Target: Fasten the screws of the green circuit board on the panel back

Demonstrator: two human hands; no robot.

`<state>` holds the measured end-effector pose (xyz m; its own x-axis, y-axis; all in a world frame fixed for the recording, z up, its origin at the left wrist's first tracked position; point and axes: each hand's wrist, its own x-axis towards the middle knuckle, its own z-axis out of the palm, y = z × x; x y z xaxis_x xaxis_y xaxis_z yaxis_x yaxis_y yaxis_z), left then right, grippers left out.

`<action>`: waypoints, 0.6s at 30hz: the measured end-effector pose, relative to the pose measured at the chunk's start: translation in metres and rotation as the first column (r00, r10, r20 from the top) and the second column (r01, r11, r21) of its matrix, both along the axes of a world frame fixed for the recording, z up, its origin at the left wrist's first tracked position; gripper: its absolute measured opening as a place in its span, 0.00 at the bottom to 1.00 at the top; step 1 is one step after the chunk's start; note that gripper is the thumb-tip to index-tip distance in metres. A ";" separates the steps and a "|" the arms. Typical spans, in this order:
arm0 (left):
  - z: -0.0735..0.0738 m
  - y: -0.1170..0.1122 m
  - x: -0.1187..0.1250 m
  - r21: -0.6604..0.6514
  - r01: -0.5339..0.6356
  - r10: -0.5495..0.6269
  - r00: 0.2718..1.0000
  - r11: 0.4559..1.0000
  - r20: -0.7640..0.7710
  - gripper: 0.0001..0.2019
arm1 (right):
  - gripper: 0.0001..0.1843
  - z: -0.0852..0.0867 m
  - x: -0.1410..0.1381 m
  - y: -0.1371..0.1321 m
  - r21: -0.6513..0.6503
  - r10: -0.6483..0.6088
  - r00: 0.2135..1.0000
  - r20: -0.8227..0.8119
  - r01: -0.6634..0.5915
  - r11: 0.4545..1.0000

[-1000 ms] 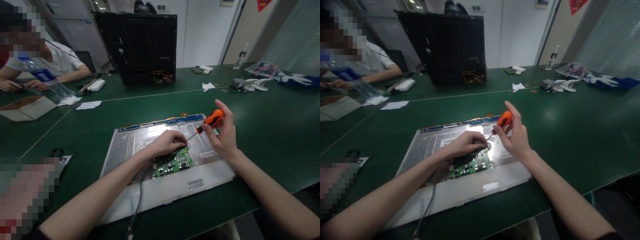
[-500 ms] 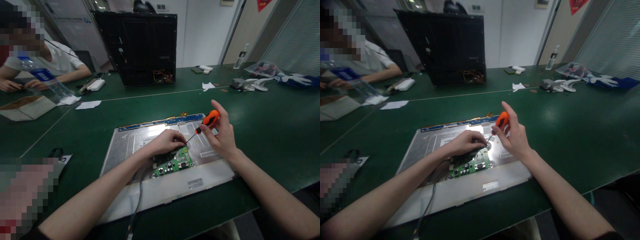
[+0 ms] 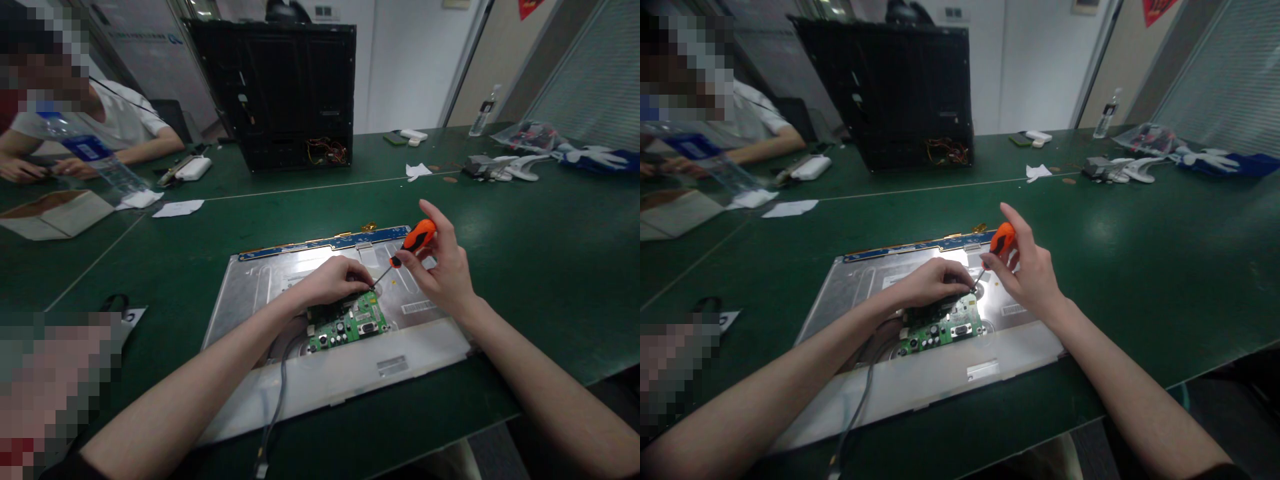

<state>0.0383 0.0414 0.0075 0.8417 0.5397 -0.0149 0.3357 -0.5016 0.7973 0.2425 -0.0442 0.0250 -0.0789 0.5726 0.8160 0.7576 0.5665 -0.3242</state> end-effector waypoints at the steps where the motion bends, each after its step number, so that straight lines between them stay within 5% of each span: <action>1: 0.000 0.000 0.000 -0.004 0.002 -0.002 1.000 1.000 0.000 0.06 | 0.32 0.000 0.000 0.000 -0.007 0.002 1.000 -0.004 -0.002 1.000; 18: -0.001 0.003 0.001 -0.056 0.008 -0.008 1.000 0.998 0.016 0.05 | 0.41 -0.005 -0.005 -0.003 -0.094 0.102 0.991 -0.088 -0.110 0.989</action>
